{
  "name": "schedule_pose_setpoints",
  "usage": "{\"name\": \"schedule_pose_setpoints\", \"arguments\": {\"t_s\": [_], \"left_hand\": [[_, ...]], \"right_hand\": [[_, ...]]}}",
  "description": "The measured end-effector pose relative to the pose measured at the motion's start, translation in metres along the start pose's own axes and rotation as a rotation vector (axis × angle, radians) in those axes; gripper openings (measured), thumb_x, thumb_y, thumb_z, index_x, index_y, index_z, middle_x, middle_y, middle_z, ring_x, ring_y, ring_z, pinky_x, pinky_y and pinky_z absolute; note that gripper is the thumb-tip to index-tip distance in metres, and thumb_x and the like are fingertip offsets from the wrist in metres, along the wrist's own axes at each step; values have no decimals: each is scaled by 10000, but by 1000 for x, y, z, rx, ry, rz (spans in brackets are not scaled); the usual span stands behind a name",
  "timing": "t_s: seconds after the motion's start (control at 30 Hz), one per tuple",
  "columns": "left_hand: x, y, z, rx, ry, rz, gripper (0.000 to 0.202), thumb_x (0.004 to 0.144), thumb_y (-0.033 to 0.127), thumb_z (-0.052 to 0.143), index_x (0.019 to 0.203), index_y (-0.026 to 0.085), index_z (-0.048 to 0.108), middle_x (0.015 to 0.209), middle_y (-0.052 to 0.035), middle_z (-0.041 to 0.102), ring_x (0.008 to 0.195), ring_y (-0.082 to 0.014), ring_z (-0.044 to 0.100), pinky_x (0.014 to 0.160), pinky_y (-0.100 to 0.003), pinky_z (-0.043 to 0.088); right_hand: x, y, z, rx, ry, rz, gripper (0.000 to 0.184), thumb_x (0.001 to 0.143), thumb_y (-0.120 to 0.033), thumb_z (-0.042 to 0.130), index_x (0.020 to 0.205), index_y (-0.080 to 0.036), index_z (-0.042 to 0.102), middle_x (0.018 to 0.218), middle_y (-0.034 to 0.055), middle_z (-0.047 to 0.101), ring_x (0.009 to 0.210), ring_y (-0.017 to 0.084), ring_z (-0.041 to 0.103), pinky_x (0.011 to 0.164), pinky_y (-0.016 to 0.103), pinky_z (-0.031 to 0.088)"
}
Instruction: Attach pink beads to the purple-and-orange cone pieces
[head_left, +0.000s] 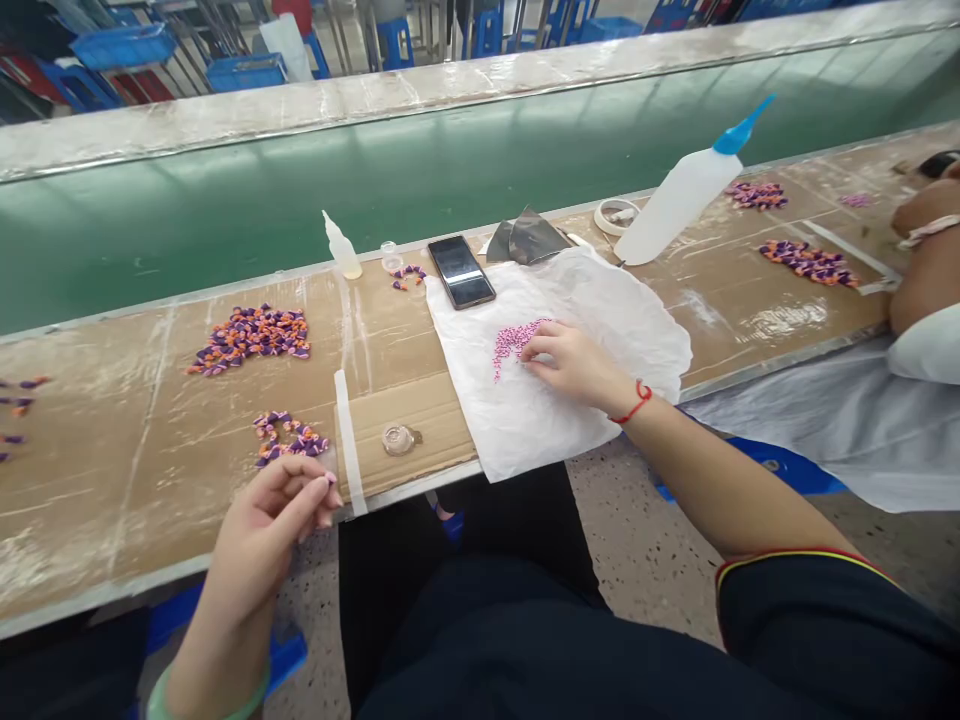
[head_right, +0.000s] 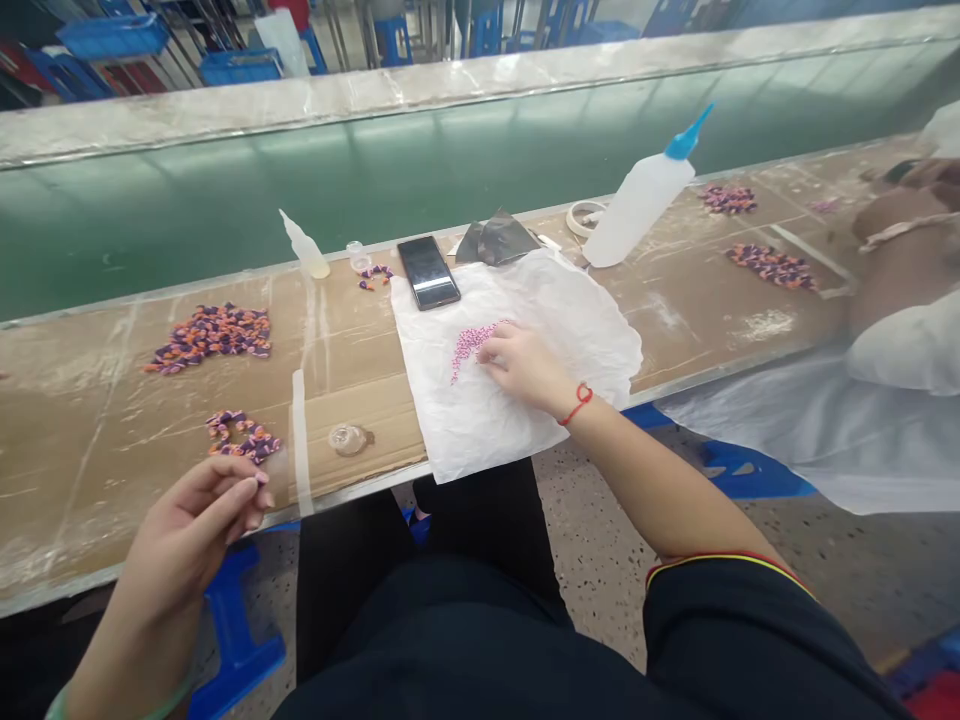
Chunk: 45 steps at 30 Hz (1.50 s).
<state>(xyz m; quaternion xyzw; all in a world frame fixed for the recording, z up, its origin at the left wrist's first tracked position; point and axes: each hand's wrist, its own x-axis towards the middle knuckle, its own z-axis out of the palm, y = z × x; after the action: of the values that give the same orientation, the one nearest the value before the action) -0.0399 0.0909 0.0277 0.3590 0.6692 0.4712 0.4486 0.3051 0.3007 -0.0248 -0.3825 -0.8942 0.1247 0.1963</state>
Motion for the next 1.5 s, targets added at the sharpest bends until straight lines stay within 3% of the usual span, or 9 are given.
{"name": "schedule_pose_setpoints", "arguments": {"t_s": [0.1,0.37,0.67,0.93,1.07,1.17,1.27,1.5], "left_hand": [[-9,-9,5,2,-85,6,225,685,343,828,715,188,669,611,-17,655,479,-116,547,447,-197,419],[-18,-27,16,-45,-178,-9,186,766,349,783,741,189,693,596,-6,630,478,-91,504,460,-178,386],[-21,-30,23,-73,-170,-8,257,779,411,768,712,174,695,587,-20,630,463,-90,493,451,-184,372],[-23,-26,43,-64,-237,35,251,811,402,733,718,175,678,586,-20,636,462,-99,498,451,-204,379],[-19,-6,71,-2,-268,137,195,839,329,678,712,182,669,596,-19,654,477,-111,529,480,-224,424],[-9,9,98,109,-244,333,172,857,266,627,709,188,668,624,-24,671,528,-129,569,518,-242,448],[2,17,118,210,-183,512,158,877,248,600,763,191,693,679,-33,700,586,-145,603,572,-265,472],[4,18,126,262,-150,617,172,914,241,561,857,192,716,736,-40,731,594,-145,618,576,-273,480]], "right_hand": [[9,-2,0,-38,-28,-33,141,886,-139,582,809,-184,691,884,97,634,871,262,529,844,426,461],[25,-3,-9,-148,-159,-172,194,909,-124,535,855,-163,716,910,112,637,885,268,488,813,405,442],[37,0,-12,-241,-307,-272,189,899,-125,530,763,-170,654,893,110,637,922,275,504,805,396,440],[29,2,-7,-242,-291,-263,191,919,-132,476,820,-152,638,934,146,617,940,300,508,832,438,430],[19,-20,-13,-15,-209,-260,169,970,-187,461,843,-185,571,920,105,603,891,262,515,830,417,441],[9,-51,-21,323,-132,-257,148,998,-245,487,858,-215,522,914,68,588,903,242,530,835,400,437],[1,-83,-28,466,-97,-252,149,1013,-258,498,868,-225,514,903,49,575,879,226,529,818,378,423],[-5,-113,-32,503,-32,-278,148,1021,-239,480,873,-236,491,893,49,558,850,229,516,787,393,418]]}}
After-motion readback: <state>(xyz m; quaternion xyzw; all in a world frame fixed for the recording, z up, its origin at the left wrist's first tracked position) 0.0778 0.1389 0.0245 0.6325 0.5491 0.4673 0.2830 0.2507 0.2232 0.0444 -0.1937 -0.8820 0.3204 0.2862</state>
